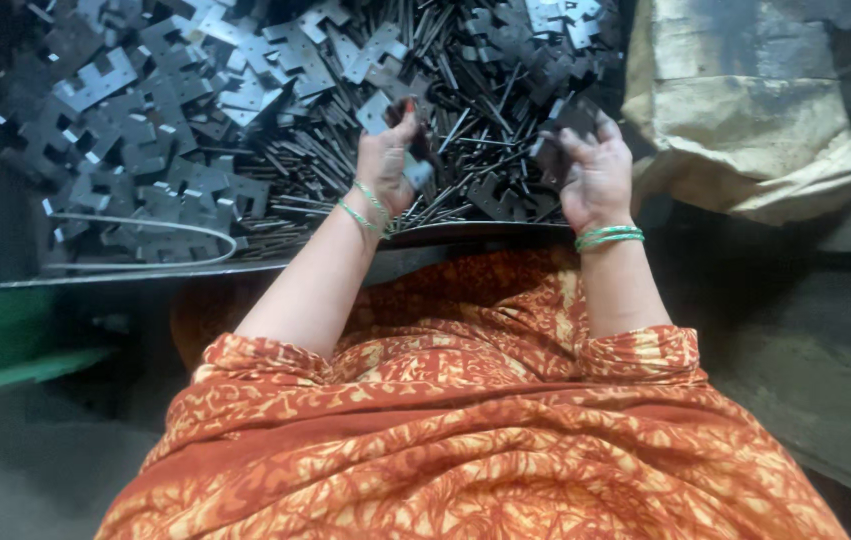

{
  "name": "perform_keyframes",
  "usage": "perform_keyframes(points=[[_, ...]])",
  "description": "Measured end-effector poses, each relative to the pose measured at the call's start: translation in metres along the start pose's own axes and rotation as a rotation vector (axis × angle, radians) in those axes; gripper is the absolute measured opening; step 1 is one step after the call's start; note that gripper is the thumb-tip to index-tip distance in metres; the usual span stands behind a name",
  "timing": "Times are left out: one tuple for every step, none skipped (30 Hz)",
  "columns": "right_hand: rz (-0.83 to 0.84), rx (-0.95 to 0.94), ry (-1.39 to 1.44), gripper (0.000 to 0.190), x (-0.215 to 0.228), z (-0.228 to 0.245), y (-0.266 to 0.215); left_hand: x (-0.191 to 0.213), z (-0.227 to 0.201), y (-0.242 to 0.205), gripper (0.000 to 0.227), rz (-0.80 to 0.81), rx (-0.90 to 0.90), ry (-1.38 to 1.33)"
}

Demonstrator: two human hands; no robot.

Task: The person inserts metal rods into small metal plates and places the assembled units into a large bin. The person handles the parts by hand, repeatedly picking up plates and rods, inserting the rods, and depositing the finished assemblies.

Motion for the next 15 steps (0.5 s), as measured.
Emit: perform_keyframes(points=[[0.102,0.103,-0.159,0.049,-0.019,0.000,-0.001,-0.002,0.001,-0.008,0.014,0.048,0.120,-0.170],[0.205,0.210,-0.314,0.056,-0.038,-0.001,-0.005,-0.005,0.003,-0.017,0.018,0.098,0.238,-0.340],[0.263,0.335,-0.589,0.060,-0.056,-0.003,-0.012,-0.006,0.005,-0.027,0.021,0.092,0.313,-0.426],[0.321,0.465,-0.862,0.064,-0.074,-0.007,-0.021,-0.006,0.010,-0.038,0.026,0.088,0.387,-0.513],[0.369,0.605,-1.136,0.068,-0.091,-0.012,-0.031,-0.009,0.017,-0.046,0.032,0.092,0.466,-0.601],[0.481,0.604,-1.202,0.072,-0.106,-0.024,-0.042,-0.008,0.023,-0.051,0.041,0.069,0.429,-0.567],[0.589,0.608,-1.272,0.077,-0.119,-0.033,-0.052,-0.008,0.030,-0.052,0.051,0.052,0.394,-0.534],[0.698,0.611,-1.341,0.082,-0.130,-0.040,-0.060,-0.008,0.036,-0.049,0.062,0.036,0.361,-0.501],[0.633,0.550,-1.306,0.078,-0.130,-0.038,-0.060,-0.006,0.041,-0.043,0.055,0.022,0.316,-0.281],[0.569,0.488,-1.271,0.076,-0.128,-0.034,-0.060,-0.003,0.042,-0.033,0.050,0.006,0.269,-0.060],[0.500,0.422,-1.234,0.076,-0.124,-0.030,-0.059,0.002,0.040,-0.024,0.048,-0.009,0.226,0.162],[0.486,0.216,-0.917,0.076,-0.118,-0.027,-0.052,0.006,0.028,-0.009,0.048,0.137,0.196,0.479],[0.449,0.017,-0.597,0.075,-0.107,-0.022,-0.046,0.012,0.012,0.008,0.049,0.293,0.166,0.799],[0.402,-0.173,-0.273,0.075,-0.096,-0.018,-0.040,0.025,-0.025,0.023,0.051,0.197,-0.174,1.184],[0.348,-0.212,-0.178,0.069,-0.083,-0.008,-0.033,0.033,-0.063,0.032,0.053,0.106,-0.545,1.542]])
Point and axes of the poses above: each hand's wrist, its own y-axis towards the middle knuckle, its own x-axis out of the back of the hand, z = x × y, the point moved 5 cm from there along y, towards the middle knuckle, and after that the axes turned 9 degrees about -y, right-handed, at the moved point
